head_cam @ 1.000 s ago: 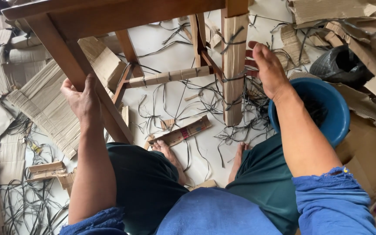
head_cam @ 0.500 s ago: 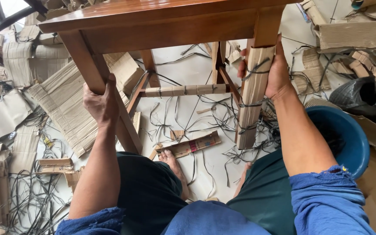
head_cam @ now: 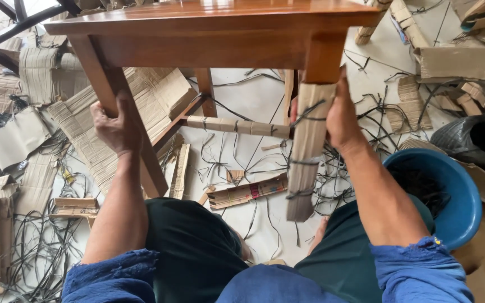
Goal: The person sits on the floor and repeatedly ties dark cords around a cardboard-wrapped wooden furniture leg. They pick cords from a blue bowl, wrap them around the leg, and tie knots by hand. The workspace is cluttered with cardboard scraps and loose cords.
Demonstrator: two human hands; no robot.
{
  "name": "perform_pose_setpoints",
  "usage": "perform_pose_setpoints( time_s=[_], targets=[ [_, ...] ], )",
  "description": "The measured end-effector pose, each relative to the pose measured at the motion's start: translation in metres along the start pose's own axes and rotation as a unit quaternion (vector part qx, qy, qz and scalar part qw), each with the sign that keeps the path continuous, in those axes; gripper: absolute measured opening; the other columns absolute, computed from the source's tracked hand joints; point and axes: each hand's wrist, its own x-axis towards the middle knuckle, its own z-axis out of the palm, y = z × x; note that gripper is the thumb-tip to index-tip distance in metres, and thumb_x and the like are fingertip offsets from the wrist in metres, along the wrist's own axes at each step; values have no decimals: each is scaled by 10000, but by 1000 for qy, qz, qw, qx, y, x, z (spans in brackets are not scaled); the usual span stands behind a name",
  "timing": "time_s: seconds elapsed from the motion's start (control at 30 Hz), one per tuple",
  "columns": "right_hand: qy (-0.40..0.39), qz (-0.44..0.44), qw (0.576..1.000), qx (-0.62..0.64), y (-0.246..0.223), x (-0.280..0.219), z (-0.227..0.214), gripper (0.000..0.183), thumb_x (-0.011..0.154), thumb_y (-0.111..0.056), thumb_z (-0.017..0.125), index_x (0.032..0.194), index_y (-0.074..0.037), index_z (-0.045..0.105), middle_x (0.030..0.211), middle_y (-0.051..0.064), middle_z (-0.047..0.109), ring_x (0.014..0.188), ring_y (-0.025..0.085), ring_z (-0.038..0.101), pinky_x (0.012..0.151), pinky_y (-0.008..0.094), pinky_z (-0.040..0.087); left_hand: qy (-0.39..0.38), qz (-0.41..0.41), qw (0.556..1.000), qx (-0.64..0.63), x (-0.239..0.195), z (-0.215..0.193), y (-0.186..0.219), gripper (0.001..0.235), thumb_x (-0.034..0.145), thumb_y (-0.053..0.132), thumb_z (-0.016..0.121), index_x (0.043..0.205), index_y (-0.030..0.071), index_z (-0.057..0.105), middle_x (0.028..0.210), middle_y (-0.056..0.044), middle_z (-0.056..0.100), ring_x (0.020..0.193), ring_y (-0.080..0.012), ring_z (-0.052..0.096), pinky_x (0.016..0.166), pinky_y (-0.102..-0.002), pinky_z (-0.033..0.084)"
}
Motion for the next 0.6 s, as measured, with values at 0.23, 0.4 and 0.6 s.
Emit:
perform_pose_setpoints(
  time_s=[0.23,0.4,0.6],
  targets=[
    [-38,-95,991,-85,6,-8,81,721,1057,-601,213,1352,-57,583,1087,106,696,932,194,693,940,430,551,-31,27,997,67,39,-24,-43,569,1076,696,490,1018,143,606,814,-241,681,854,-488,687,754,-534,526],
    [-57,-193,970,-137,56,1,107,691,1110,-517,198,1388,-13,581,1140,133,697,952,223,694,1047,460,519,-62,7,996,65,49,-34,-66,582,1081,683,442,1057,124,602,926,-279,690,946,-528,663,823,-597,505],
    [-68,-212,967,-127,108,13,104,691,1108,-477,174,1169,-34,701,843,84,668,710,160,634,788,356,564,-105,-54,991,66,61,-27,-89,596,1070,724,373,1351,222,527,1092,-296,691,1057,-523,655,897,-603,511]
  ],
)
